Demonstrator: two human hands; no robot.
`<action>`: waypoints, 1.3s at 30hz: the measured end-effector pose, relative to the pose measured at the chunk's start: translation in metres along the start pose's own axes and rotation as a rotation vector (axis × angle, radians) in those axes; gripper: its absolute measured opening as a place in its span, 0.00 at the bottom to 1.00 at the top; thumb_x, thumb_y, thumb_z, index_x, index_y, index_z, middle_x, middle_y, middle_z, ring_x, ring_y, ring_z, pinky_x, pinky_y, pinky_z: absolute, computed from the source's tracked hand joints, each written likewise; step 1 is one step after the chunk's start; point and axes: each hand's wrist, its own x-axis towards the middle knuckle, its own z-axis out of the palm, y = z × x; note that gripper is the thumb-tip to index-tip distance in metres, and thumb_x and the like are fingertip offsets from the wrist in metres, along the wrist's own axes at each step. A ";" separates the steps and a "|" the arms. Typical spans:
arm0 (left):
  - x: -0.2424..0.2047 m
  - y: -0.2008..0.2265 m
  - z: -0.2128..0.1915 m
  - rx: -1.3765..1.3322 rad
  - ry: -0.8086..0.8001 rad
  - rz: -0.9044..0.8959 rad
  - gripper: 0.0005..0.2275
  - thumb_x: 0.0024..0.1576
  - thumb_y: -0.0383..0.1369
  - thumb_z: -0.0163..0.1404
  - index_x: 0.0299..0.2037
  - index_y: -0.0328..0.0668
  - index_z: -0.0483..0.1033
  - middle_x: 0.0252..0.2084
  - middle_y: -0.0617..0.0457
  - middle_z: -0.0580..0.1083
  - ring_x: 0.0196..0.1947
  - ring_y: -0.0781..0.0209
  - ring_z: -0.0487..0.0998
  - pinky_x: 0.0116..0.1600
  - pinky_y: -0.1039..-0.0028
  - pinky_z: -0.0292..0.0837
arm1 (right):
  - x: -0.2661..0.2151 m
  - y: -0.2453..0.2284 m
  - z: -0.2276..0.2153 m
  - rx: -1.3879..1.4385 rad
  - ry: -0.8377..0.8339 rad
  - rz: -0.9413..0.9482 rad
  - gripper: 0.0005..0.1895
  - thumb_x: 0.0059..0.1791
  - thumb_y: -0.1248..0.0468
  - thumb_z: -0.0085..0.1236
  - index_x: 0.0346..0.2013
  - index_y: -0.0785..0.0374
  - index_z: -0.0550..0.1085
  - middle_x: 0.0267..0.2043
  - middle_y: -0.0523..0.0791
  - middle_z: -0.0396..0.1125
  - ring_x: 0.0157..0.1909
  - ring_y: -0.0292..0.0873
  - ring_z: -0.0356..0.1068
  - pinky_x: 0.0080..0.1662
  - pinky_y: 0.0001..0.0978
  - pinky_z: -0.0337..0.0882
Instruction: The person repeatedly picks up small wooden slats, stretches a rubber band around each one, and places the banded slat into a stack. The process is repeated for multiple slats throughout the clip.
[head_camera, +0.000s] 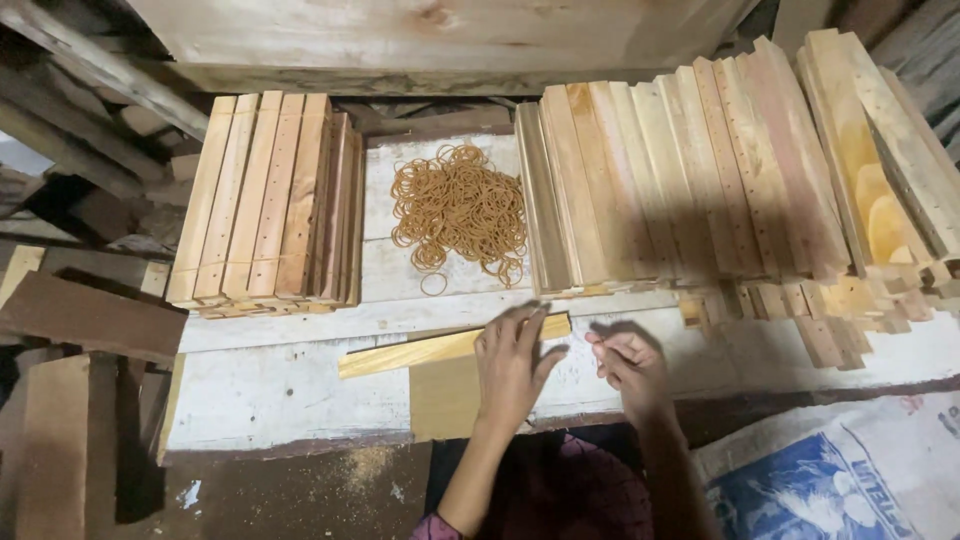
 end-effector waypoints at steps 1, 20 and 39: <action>0.002 -0.013 0.003 -0.001 -0.007 0.001 0.26 0.54 0.46 0.59 0.60 0.43 0.74 0.53 0.50 0.71 0.54 0.48 0.67 0.56 0.52 0.62 | -0.001 -0.010 0.006 0.002 0.006 0.003 0.08 0.48 0.71 0.63 0.35 0.61 0.70 0.44 0.51 0.78 0.22 0.34 0.70 0.21 0.13 0.56; 0.004 -0.047 -0.029 0.042 -0.247 0.203 0.20 0.57 0.44 0.55 0.53 0.39 0.75 0.47 0.51 0.74 0.50 0.52 0.77 0.59 0.61 0.64 | 0.002 -0.084 0.078 -0.407 -0.467 -0.171 0.30 0.37 0.69 0.76 0.52 0.68 0.77 0.43 0.53 0.75 0.34 0.43 0.73 0.34 0.37 0.79; 0.005 -0.044 -0.043 -0.098 -0.061 0.259 0.20 0.63 0.48 0.45 0.49 0.35 0.72 0.49 0.43 0.74 0.49 0.44 0.74 0.51 0.57 0.65 | -0.027 0.011 0.062 1.106 -0.251 0.381 0.11 0.50 0.59 0.62 0.42 0.63 0.77 0.43 0.47 0.77 0.36 0.36 0.80 0.34 0.16 0.81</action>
